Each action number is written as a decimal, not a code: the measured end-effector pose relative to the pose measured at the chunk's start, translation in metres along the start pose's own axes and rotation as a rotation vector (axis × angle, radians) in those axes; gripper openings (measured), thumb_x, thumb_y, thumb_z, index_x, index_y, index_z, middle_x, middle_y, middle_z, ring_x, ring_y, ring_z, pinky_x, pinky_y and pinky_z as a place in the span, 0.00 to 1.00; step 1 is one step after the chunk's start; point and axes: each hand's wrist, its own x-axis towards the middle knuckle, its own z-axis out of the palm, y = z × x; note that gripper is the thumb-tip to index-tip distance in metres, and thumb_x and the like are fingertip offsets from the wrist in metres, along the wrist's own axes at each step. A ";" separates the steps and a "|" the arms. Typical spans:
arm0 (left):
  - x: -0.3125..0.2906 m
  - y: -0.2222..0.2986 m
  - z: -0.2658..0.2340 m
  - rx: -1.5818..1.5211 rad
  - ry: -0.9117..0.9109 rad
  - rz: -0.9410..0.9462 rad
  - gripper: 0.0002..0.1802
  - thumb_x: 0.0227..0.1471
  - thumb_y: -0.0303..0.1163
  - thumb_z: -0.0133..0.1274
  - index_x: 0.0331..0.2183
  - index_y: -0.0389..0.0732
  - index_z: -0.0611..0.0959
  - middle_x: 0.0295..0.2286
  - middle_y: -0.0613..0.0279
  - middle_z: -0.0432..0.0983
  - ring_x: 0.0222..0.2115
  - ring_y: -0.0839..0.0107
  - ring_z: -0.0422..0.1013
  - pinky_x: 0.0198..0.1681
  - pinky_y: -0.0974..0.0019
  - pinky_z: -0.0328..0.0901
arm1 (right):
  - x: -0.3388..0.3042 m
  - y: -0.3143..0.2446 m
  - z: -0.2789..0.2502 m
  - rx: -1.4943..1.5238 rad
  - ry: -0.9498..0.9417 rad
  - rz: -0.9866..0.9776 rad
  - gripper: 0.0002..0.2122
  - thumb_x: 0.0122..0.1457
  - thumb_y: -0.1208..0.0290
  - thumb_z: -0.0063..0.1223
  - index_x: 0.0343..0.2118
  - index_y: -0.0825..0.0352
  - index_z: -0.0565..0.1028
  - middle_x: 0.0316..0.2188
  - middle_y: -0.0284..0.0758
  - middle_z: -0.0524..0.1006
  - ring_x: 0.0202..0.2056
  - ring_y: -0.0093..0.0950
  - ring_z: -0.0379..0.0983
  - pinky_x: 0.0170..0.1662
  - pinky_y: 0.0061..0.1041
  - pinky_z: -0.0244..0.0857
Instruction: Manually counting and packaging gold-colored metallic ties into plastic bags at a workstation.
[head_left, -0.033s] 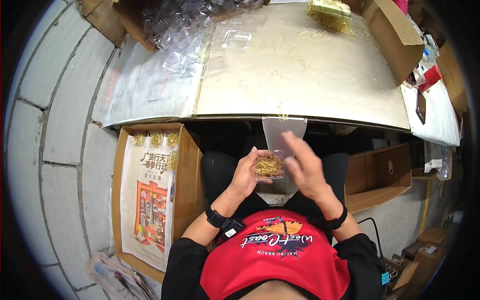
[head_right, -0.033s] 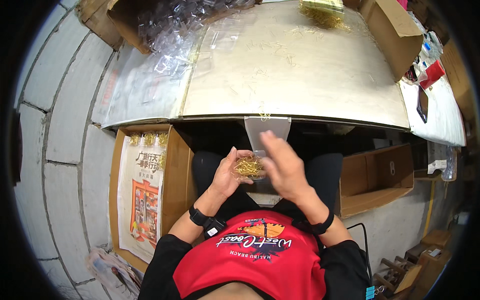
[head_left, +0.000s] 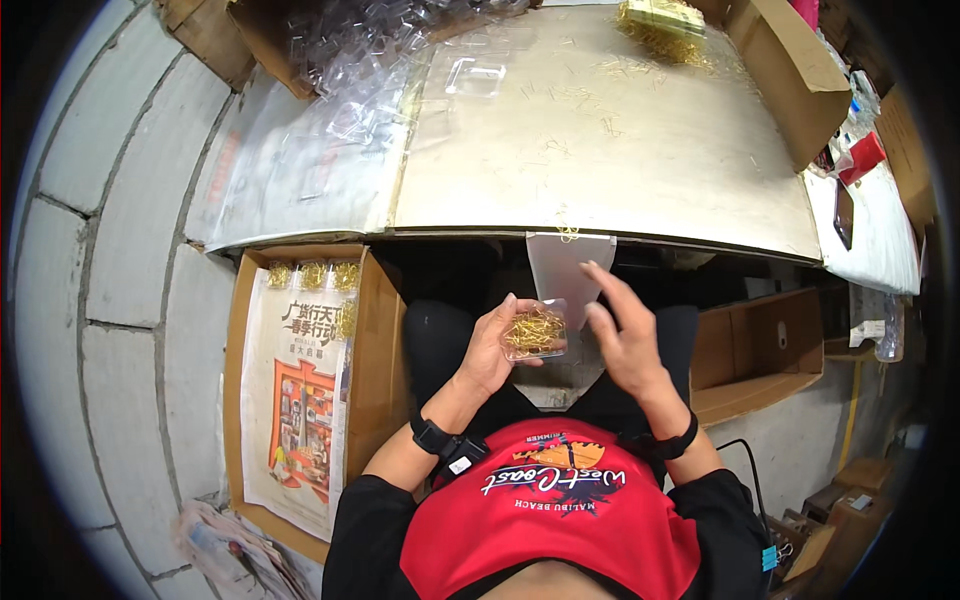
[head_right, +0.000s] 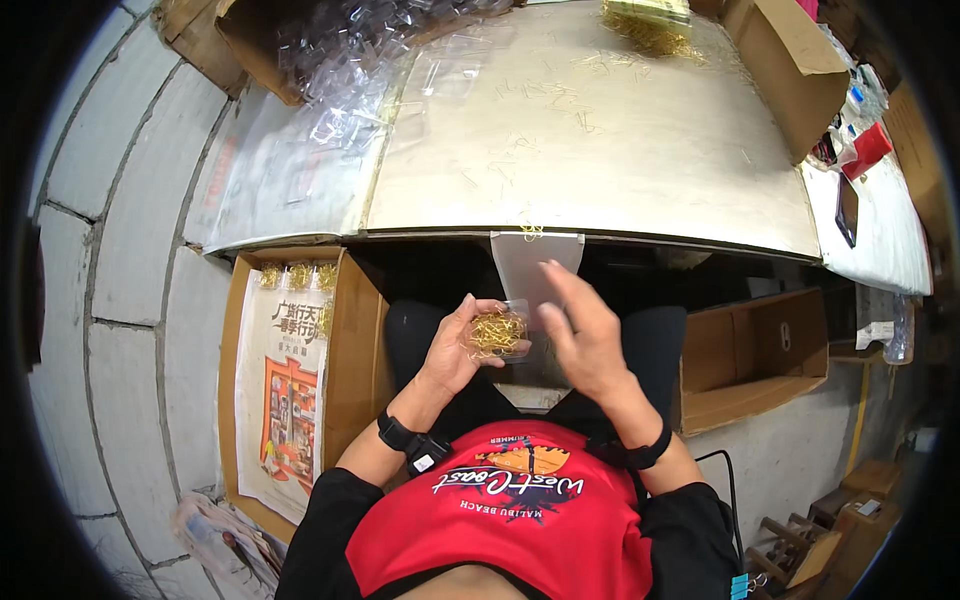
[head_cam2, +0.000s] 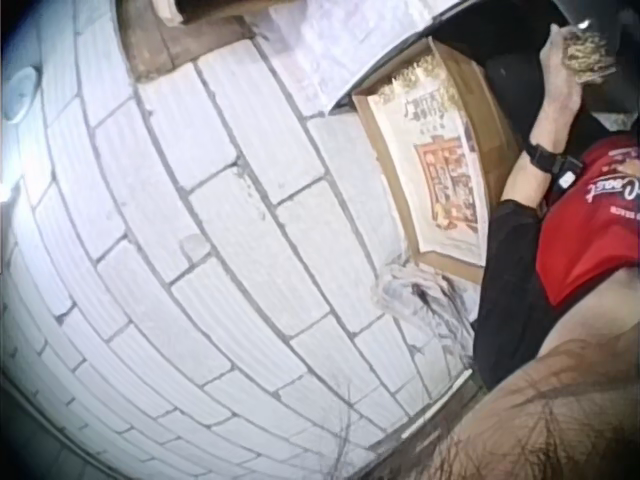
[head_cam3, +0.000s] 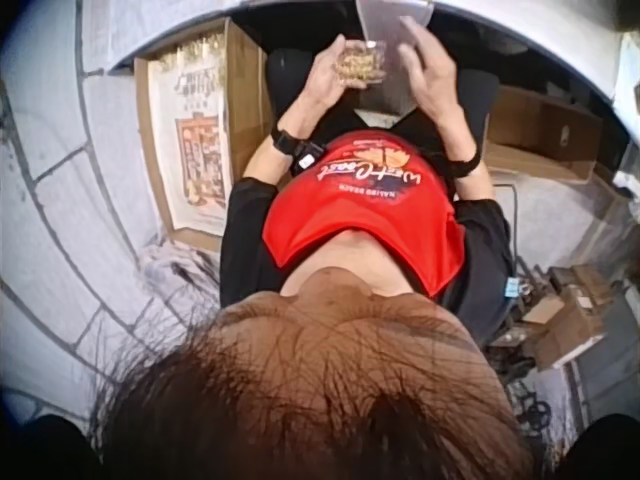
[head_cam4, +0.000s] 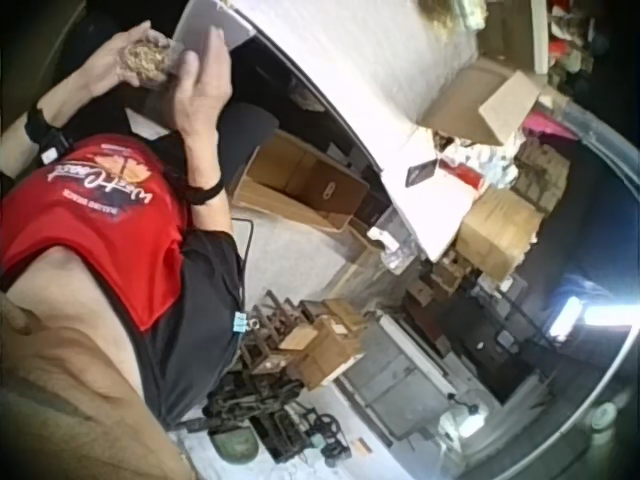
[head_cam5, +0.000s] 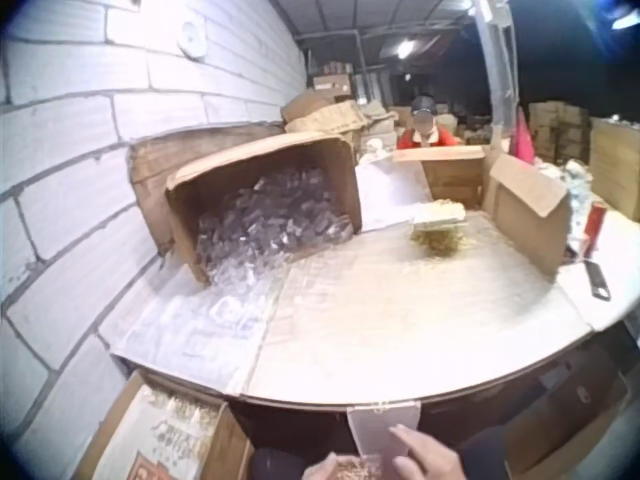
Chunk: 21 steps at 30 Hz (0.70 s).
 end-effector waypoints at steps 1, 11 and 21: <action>0.001 -0.001 -0.001 0.001 0.002 0.000 0.21 0.59 0.46 0.41 0.40 0.36 0.73 0.35 0.52 0.76 0.32 0.62 0.77 0.21 0.68 0.74 | 0.000 0.003 -0.005 0.034 0.072 0.078 0.17 0.52 0.79 0.52 0.47 0.69 0.70 0.43 0.45 0.73 0.45 0.41 0.71 0.47 0.30 0.65; 0.009 -0.004 -0.007 0.133 0.037 0.020 0.16 0.56 0.31 0.43 0.45 0.33 0.70 0.38 0.53 0.73 0.34 0.65 0.75 0.25 0.68 0.76 | 0.000 0.009 0.010 -0.146 -0.071 -0.105 0.17 0.50 0.73 0.56 0.44 0.70 0.71 0.43 0.43 0.73 0.48 0.39 0.69 0.50 0.33 0.64; 0.006 -0.010 0.004 0.037 -0.017 0.051 0.15 0.58 0.34 0.44 0.44 0.36 0.71 0.36 0.61 0.72 0.33 0.74 0.73 0.30 0.67 0.75 | 0.005 0.006 0.026 -0.185 -0.109 -0.253 0.09 0.45 0.77 0.56 0.32 0.69 0.74 0.35 0.35 0.73 0.40 0.34 0.69 0.44 0.32 0.64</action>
